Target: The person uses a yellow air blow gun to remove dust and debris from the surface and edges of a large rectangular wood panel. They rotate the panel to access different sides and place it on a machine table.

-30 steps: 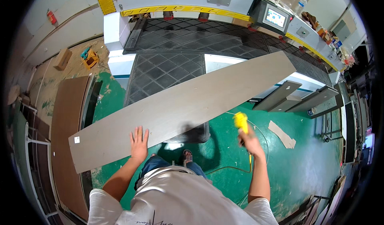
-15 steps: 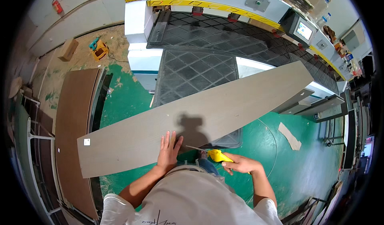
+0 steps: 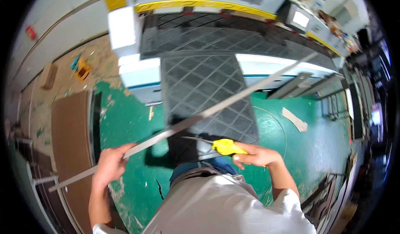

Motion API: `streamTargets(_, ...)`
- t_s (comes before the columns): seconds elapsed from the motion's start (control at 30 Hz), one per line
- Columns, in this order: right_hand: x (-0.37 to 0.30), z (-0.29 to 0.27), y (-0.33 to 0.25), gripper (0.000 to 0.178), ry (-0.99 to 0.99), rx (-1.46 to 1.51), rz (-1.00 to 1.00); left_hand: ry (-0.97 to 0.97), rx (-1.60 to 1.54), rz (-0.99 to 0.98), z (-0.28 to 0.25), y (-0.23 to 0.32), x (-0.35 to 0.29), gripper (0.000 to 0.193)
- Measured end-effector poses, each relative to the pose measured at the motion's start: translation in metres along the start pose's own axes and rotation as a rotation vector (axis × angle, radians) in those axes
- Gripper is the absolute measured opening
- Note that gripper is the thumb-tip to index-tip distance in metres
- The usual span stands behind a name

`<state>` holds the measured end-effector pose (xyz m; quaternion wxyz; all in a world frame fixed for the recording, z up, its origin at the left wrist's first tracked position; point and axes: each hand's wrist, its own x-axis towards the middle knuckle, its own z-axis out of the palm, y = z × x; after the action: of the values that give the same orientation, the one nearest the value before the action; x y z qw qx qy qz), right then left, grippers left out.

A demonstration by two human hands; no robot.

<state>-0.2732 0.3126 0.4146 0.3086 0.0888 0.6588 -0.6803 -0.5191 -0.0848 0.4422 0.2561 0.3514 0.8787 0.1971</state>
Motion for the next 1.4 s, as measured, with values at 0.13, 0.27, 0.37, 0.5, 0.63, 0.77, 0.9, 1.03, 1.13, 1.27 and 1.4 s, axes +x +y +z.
streamTargets(0.13,-0.002,-0.022,-0.005,0.03,-0.028,-0.055,0.014,0.264,0.072,-0.036,0.005,-0.018,0.038,0.03)
streamTargets(0.27,-0.004,-0.048,0.007,0.031,0.078,-0.1,-0.013,0.66,0.257,-0.018,0.031,-0.019,0.112,0.045)
streamTargets(0.37,-0.002,-0.056,0.017,0.035,0.216,-0.054,-0.064,0.687,0.256,-0.095,0.021,-0.026,0.159,0.05)
streamTargets(0.5,0.007,-0.071,0.034,0.036,0.173,-0.104,-0.052,0.574,0.229,-0.182,0.012,-0.061,0.199,0.059)
streamTargets(0.63,-0.008,-0.109,0.036,0.047,0.442,0.007,0.057,0.487,0.163,-0.214,0.039,-0.092,0.218,0.065)
streamTargets(0.77,-0.02,-0.163,0.087,0.036,1.022,0.314,-0.024,0.318,0.079,-0.343,0.098,-0.123,0.229,0.068)
streamTargets(0.9,-0.034,-0.161,0.059,0.035,0.36,0.061,0.412,0.25,0.016,-0.459,0.154,-0.142,0.223,0.069)
streamTargets(1.03,-0.055,-0.18,0.082,0.034,0.79,0.168,0.424,0.307,-0.062,-0.537,0.171,-0.136,0.224,0.061)
streamTargets(1.13,-0.059,-0.185,0.105,0.046,0.727,0.037,0.48,0.538,-0.102,-0.371,0.193,-0.125,0.233,0.04)
streamTargets(1.27,-0.006,-0.159,0.053,0.046,0.205,0.052,0.424,0.584,0.091,-0.021,0.215,-0.059,0.252,0.043)
streamTargets(1.4,0.084,-0.144,0.044,0.029,0.509,-0.006,0.066,0.565,0.167,-0.018,0.245,-0.016,0.266,0.061)
